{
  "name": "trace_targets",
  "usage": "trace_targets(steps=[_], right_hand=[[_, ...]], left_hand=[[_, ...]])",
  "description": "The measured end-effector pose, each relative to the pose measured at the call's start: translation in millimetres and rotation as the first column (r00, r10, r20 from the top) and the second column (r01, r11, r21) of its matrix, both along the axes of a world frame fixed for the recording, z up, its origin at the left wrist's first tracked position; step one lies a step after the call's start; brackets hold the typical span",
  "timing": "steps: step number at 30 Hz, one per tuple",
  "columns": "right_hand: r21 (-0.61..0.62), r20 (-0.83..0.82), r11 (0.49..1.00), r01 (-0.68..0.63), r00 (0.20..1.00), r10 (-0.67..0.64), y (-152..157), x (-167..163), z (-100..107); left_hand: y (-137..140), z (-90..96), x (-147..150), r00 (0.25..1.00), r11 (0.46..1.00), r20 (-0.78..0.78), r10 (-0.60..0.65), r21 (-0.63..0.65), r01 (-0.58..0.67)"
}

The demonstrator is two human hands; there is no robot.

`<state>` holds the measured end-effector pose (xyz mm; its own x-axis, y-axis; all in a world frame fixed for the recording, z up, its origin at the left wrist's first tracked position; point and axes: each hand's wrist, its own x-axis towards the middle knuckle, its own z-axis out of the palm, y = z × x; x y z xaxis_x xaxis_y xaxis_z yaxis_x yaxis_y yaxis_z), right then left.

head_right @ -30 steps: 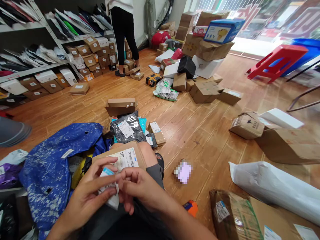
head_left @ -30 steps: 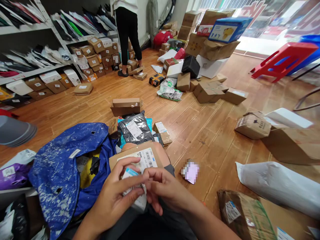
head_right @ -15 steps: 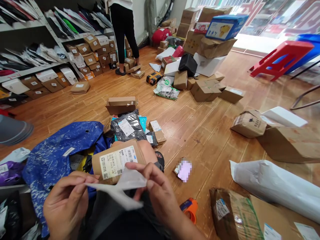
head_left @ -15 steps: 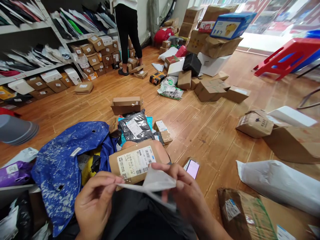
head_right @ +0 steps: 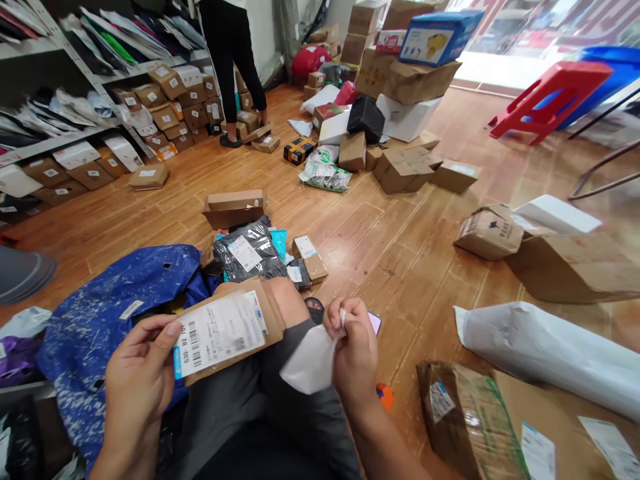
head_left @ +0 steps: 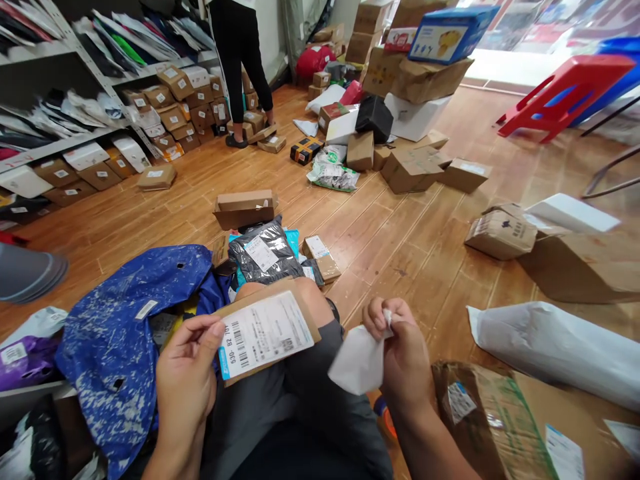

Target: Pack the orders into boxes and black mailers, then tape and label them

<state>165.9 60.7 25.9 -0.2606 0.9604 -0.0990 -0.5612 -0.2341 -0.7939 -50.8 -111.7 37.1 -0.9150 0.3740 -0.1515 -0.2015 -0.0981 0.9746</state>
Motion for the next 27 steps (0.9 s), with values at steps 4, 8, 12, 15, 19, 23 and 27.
trace_targets(steps=[4, 8, 12, 15, 19, 23, 27], right_hand=[[0.07, 0.013, 0.997, 0.008, 1.0, -0.009, 11.1, 11.2, -4.2], [0.214, 0.215, 0.973, -0.086, 0.976, 0.039, 4.3, 15.1, -18.8], [0.488, 0.504, 0.81, -0.324, 0.863, 0.041, -18.7, 11.3, -32.0], [0.612, 0.557, 0.663, -0.431, 0.83, 0.025, -29.2, 5.1, -34.9], [0.76, 0.524, 0.524, -0.385, 0.84, -0.142, -31.7, -3.6, -37.9], [0.797, 0.504, 0.488, -0.357, 0.838, -0.21, -33.1, -7.3, -43.8], [0.795, 0.499, 0.494, -0.351, 0.842, -0.206, -34.1, -8.3, -47.9]], left_hand=[[1.4, 0.5, -7.7, 0.999, 0.998, -0.005, 0.048, -0.047, -0.048], [0.7, -0.3, -5.2, 0.999, 0.994, -0.051, -0.01, -0.113, 0.004], [1.3, 0.0, 3.4, 0.984, 0.981, -0.181, -0.007, -0.19, -0.028], [0.6, -1.4, 8.1, 0.973, 0.972, -0.232, -0.008, -0.229, -0.047], [-1.7, -6.9, 13.0, 0.939, 0.956, -0.343, 0.022, -0.269, -0.121], [-2.5, -11.1, 17.5, 0.911, 0.949, -0.413, 0.018, -0.28, -0.145], [-3.0, -13.5, 18.0, 0.889, 0.948, -0.457, 0.011, -0.279, -0.155]])
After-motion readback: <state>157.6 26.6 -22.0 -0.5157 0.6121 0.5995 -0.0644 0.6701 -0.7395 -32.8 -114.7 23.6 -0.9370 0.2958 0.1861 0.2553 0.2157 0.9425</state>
